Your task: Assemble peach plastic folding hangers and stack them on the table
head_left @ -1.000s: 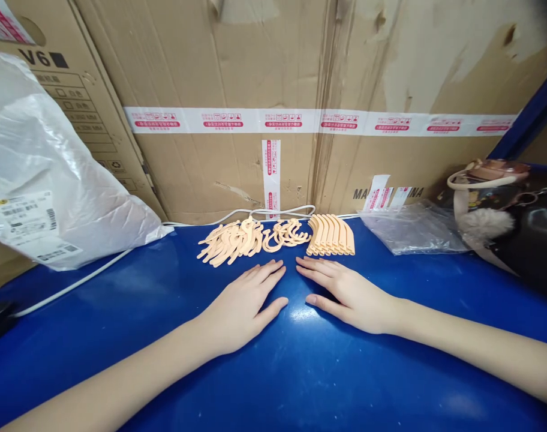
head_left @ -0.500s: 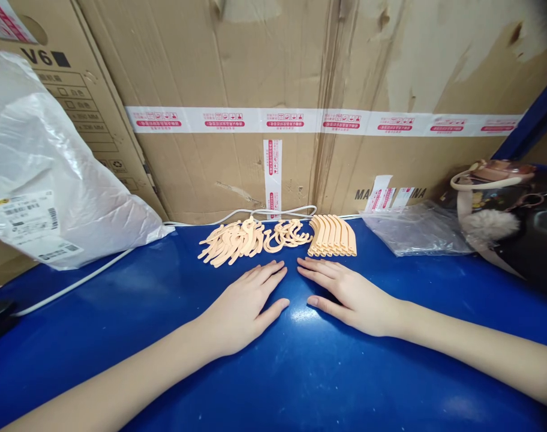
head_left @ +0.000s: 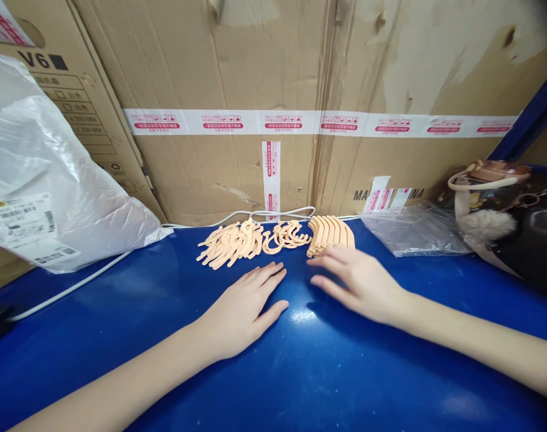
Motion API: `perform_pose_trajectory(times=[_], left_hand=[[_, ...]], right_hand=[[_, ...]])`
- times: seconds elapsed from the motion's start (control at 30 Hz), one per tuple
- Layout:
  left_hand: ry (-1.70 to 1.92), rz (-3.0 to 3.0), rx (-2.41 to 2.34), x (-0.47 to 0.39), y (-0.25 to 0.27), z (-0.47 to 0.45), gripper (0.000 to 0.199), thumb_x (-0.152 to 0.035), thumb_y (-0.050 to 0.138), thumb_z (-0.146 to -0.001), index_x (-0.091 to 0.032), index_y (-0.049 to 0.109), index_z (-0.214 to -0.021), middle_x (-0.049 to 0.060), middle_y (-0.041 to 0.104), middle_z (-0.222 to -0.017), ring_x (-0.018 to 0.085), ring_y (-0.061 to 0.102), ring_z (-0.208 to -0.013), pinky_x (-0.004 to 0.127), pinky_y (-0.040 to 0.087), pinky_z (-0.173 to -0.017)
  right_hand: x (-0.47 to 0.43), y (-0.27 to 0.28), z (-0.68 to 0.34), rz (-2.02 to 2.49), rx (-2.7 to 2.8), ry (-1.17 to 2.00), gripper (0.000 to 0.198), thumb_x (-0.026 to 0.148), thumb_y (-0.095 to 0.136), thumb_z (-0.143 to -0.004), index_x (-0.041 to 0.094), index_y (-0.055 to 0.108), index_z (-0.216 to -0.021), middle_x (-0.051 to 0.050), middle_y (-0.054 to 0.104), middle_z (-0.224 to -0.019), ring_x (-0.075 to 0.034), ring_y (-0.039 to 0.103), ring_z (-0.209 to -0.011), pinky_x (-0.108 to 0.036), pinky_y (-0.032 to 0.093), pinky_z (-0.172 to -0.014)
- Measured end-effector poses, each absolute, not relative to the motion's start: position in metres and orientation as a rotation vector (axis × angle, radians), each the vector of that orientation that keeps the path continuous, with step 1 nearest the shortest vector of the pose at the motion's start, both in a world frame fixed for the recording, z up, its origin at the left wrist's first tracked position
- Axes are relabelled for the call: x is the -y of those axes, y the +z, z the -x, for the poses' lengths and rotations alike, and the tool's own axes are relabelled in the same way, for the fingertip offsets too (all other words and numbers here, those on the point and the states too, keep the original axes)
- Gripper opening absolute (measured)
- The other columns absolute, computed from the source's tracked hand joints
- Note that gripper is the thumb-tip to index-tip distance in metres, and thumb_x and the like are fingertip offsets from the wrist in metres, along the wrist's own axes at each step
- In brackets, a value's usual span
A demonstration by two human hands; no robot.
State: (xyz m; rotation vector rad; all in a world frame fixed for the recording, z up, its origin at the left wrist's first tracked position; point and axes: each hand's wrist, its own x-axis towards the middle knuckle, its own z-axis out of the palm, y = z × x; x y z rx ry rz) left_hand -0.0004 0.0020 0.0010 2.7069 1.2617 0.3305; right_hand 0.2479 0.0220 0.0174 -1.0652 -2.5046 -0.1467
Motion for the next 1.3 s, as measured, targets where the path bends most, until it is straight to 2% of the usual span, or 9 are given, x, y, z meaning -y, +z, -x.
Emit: perform_pose_trajectory(times=[0.1,0.17,0.23,0.37,0.47,0.63,0.93,1.13,1.3], left_hand=[[0.293,-2.699,-1.268,-0.002,0.003,0.001,0.052,-0.042,0.036,-0.098,-0.016,0.036,-0.143,0.012,0.034,-0.151,0.027,0.033,-0.138,0.050,0.030,-0.112],[0.291,-2.698,-1.264,-0.001,0.004,0.001,0.052,-0.042,0.036,-0.098,-0.016,0.036,-0.143,0.012,0.034,-0.151,0.027,0.033,-0.137,0.050,0.030,-0.112],[0.296,-2.697,-1.267,-0.001,0.005,0.000,0.052,-0.042,0.037,-0.098,-0.016,0.037,-0.143,0.012,0.034,-0.151,0.027,0.034,-0.137,0.049,0.030,-0.112],[0.263,-2.686,-1.281,-0.001,0.005,0.000,0.053,-0.042,0.036,-0.098,-0.015,0.036,-0.144,0.012,0.032,-0.152,0.027,0.033,-0.138,0.049,0.029,-0.112],[0.244,-2.682,-1.278,-0.002,0.005,0.001,0.054,-0.042,0.034,-0.099,-0.015,0.034,-0.145,0.012,0.030,-0.152,0.026,0.031,-0.139,0.049,0.027,-0.113],[0.262,-2.685,-1.268,-0.002,0.005,0.000,0.053,-0.042,0.035,-0.098,-0.015,0.034,-0.144,0.012,0.031,-0.152,0.026,0.031,-0.139,0.049,0.028,-0.113],[0.233,-2.687,-1.286,-0.001,0.004,0.002,0.054,-0.044,0.034,-0.098,-0.016,0.034,-0.145,0.011,0.030,-0.152,0.025,0.030,-0.139,0.048,0.027,-0.113],[0.238,-2.679,-1.291,-0.001,0.005,0.001,0.054,-0.044,0.034,-0.098,-0.016,0.034,-0.145,0.010,0.030,-0.153,0.026,0.031,-0.139,0.049,0.027,-0.113],[0.271,-2.684,-1.277,-0.001,0.004,0.001,0.053,-0.044,0.035,-0.098,-0.017,0.035,-0.144,0.010,0.031,-0.152,0.026,0.032,-0.138,0.048,0.028,-0.113]], right_hand=[[-0.053,0.039,-0.267,1.441,2.255,-0.242,0.036,0.044,0.036,-0.096,0.020,0.063,-0.099,-0.008,0.070,-0.092,-0.024,0.066,-0.083,-0.035,0.050,-0.071],[-0.079,0.049,-0.282,1.799,2.117,-0.200,0.045,0.052,0.040,-0.093,0.018,0.052,-0.120,-0.008,0.070,-0.086,-0.028,0.066,-0.085,-0.036,0.048,-0.069],[-0.103,0.050,-0.293,1.921,2.066,-0.129,0.059,0.058,0.041,-0.090,0.013,0.045,-0.128,-0.012,0.071,-0.084,-0.032,0.067,-0.084,-0.038,0.048,-0.065],[-0.127,0.036,-0.302,2.056,2.048,0.161,0.071,0.068,0.046,-0.083,0.009,0.050,-0.122,-0.011,0.069,-0.069,-0.024,0.065,-0.054,-0.032,0.048,-0.047],[-0.132,0.025,-0.304,2.079,2.011,0.305,0.074,0.069,0.047,-0.082,0.008,0.047,-0.125,-0.010,0.068,-0.067,-0.020,0.061,-0.045,-0.028,0.047,-0.039],[-0.134,0.021,-0.305,2.056,1.931,0.414,0.067,0.060,0.053,-0.084,0.009,0.044,-0.126,-0.012,0.069,-0.078,-0.017,0.062,-0.048,-0.026,0.049,-0.037],[-0.138,0.022,-0.304,2.019,1.828,0.440,0.049,0.036,0.059,-0.087,0.007,0.047,-0.124,-0.010,0.069,-0.075,-0.014,0.060,-0.044,-0.023,0.049,-0.038],[-0.139,0.022,-0.305,2.018,1.822,0.415,0.056,0.046,0.063,-0.082,0.008,0.051,-0.120,-0.009,0.069,-0.073,-0.014,0.057,-0.037,-0.024,0.045,-0.034],[-0.136,0.022,-0.302,2.016,1.808,0.396,0.046,0.036,0.064,-0.082,0.006,0.056,-0.115,-0.006,0.067,-0.065,-0.013,0.054,-0.033,-0.023,0.042,-0.035]])
